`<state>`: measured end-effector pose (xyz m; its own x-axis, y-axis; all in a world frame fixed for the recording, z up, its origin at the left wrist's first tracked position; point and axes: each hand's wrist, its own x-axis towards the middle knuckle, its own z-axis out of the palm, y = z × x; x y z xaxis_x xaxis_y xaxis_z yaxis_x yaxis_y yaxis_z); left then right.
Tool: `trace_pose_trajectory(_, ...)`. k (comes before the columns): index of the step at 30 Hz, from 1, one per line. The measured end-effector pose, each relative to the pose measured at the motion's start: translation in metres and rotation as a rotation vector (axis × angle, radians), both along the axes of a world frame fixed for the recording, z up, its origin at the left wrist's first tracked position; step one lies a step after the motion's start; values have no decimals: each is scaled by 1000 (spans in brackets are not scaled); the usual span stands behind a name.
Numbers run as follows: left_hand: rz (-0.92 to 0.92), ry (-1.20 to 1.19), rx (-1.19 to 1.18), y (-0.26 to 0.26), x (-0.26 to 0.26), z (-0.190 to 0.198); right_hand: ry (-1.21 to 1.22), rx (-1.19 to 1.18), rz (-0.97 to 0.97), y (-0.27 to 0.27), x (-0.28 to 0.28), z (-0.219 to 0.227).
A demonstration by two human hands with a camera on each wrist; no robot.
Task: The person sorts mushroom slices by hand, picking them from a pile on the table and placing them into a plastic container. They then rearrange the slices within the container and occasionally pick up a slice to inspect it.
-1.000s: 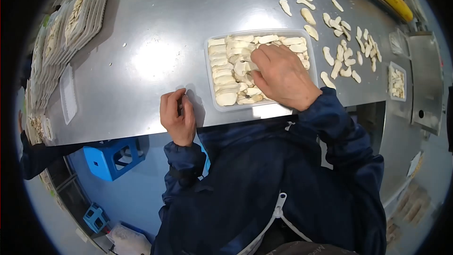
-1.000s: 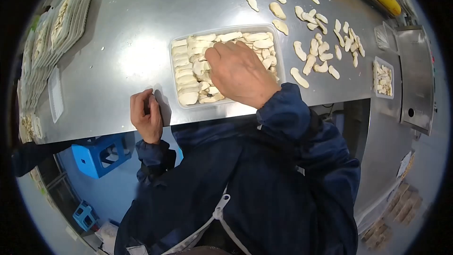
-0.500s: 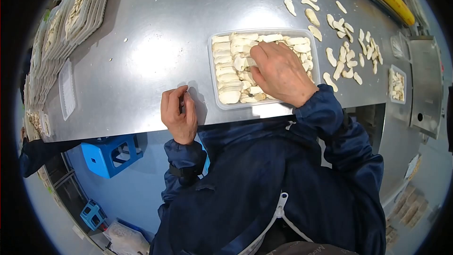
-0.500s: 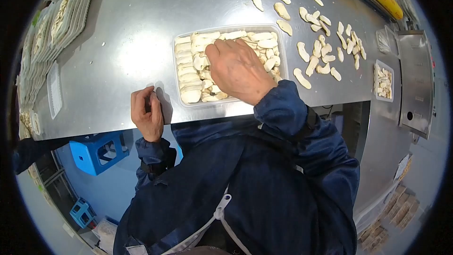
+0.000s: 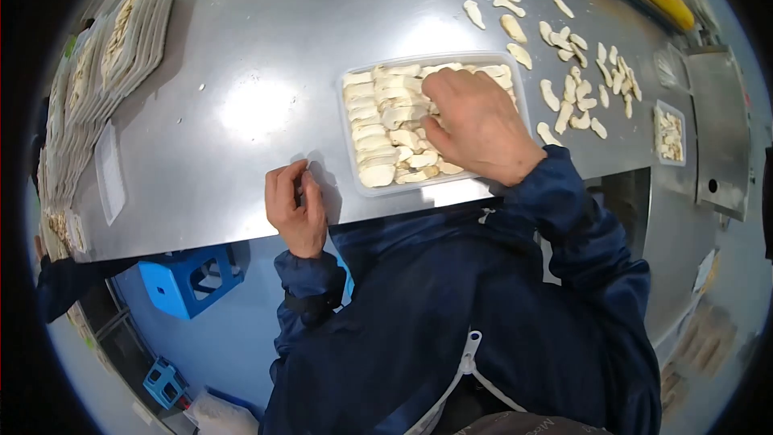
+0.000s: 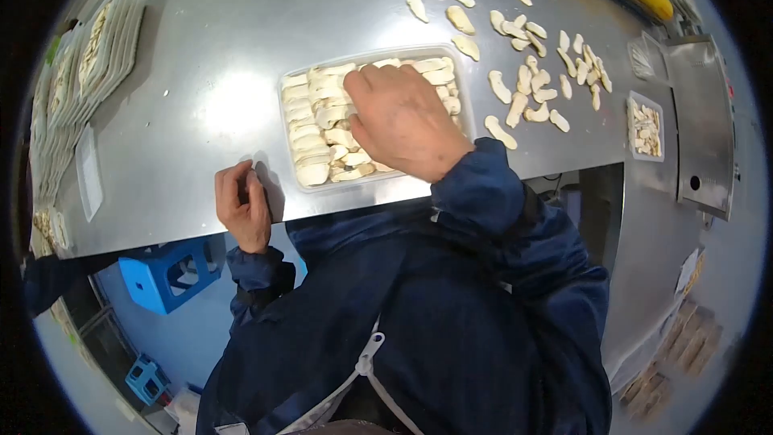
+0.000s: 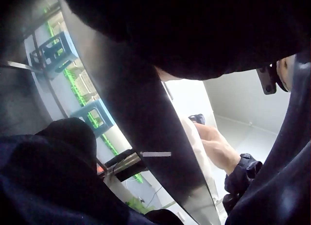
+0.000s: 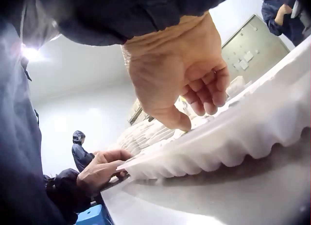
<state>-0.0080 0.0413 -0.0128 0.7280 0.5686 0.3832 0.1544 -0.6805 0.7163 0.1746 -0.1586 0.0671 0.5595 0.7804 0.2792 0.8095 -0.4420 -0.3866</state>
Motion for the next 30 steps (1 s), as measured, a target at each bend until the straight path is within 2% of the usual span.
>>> trace_pose_trajectory(1, -18, 14, 8, 2, -1, 0, -2, 20, -33, -9, 3, 6)
trace_pose_trajectory(4, -4, 41, -27, -1, 0, 3, -28, 140, -292, -63, 45, 15)
trace_pose_trajectory(6, -26, 14, -1, -1, 0, 2, -94, -30, -469, -102, 80, 24)
trace_pose_trajectory(9, -22, 25, 33, -1, 1, 1, -95, -392, -468, -143, 120, 1)
trace_pose_trajectory(12, -12, 43, 57, -2, 1, 3, 27, -252, -277, -132, 117, -5)
trace_pose_trajectory(16, 1, 69, 68, -2, 2, 3, 46, -292, -254, -106, 117, -19)
trace_pose_trajectory(19, 4, 85, 65, -1, 1, 2, 78, -328, -326, -104, 121, -19)
trace_pose_trajectory(22, -7, 64, 71, 0, 1, -1, -42, -307, -426, -116, 139, -27)
trace_pose_trajectory(23, -6, 63, 65, -1, 0, 0, -89, -248, -430, -118, 144, -28)
trace_pose_trajectory(26, -4, 75, 66, -2, 1, 1, -13, -150, -303, -110, 151, -27)
trace_pose_trajectory(27, -1, 81, 70, -2, 1, 2, 36, -110, -316, -100, 150, -28)
trace_pose_trajectory(30, 7, 80, 48, -2, 1, 3, 165, -304, -426, -72, 150, -20)
